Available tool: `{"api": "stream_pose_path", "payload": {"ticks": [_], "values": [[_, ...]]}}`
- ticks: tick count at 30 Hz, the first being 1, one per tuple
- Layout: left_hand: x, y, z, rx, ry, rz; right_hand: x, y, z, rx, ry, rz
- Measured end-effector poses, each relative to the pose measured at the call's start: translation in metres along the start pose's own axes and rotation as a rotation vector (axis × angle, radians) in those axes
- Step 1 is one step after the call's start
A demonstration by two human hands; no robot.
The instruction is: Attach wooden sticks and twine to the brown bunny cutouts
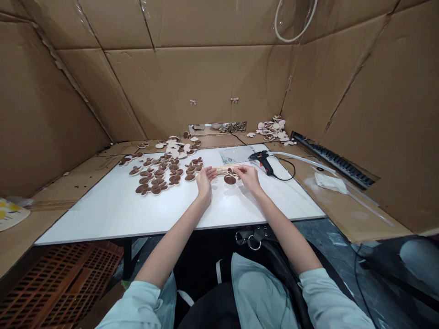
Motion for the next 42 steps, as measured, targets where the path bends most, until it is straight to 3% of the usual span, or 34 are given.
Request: {"api": "stream_pose_path", "payload": {"ticks": [12,14,18,21,30,37,42], "values": [[-0.006,-0.018,0.004,0.075,-0.022,-0.146,-0.001,0.0,-0.014,-0.416,0.153,0.039],[-0.008,-0.025,0.0,0.026,0.053,-0.207,-0.001,-0.001,-0.015,-0.473,0.158,0.028],[-0.025,-0.047,-0.014,-0.104,0.325,-0.435,-0.003,-0.004,-0.016,-0.543,0.181,0.007],[-0.033,-0.052,-0.009,-0.167,0.37,-0.496,-0.003,-0.005,-0.017,-0.579,0.195,0.002],[-0.025,-0.053,0.014,-0.187,0.165,-0.513,-0.003,-0.005,-0.016,-0.603,0.197,0.023],[-0.022,-0.04,0.017,0.406,-0.153,-0.355,-0.004,-0.007,-0.019,-0.61,0.21,-0.005],[-0.023,-0.037,0.025,0.518,-0.234,-0.326,-0.003,-0.007,-0.018,-0.612,0.207,-0.003]]}}
Point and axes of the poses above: each hand's wrist, its own x-axis towards the middle knuckle, its own y-axis out of the back of the hand, z = x × y, the point moved 10 cm from there along x, towards the middle knuckle, and after that the axes turned 7 degrees about -x, right-handed, at the moved point
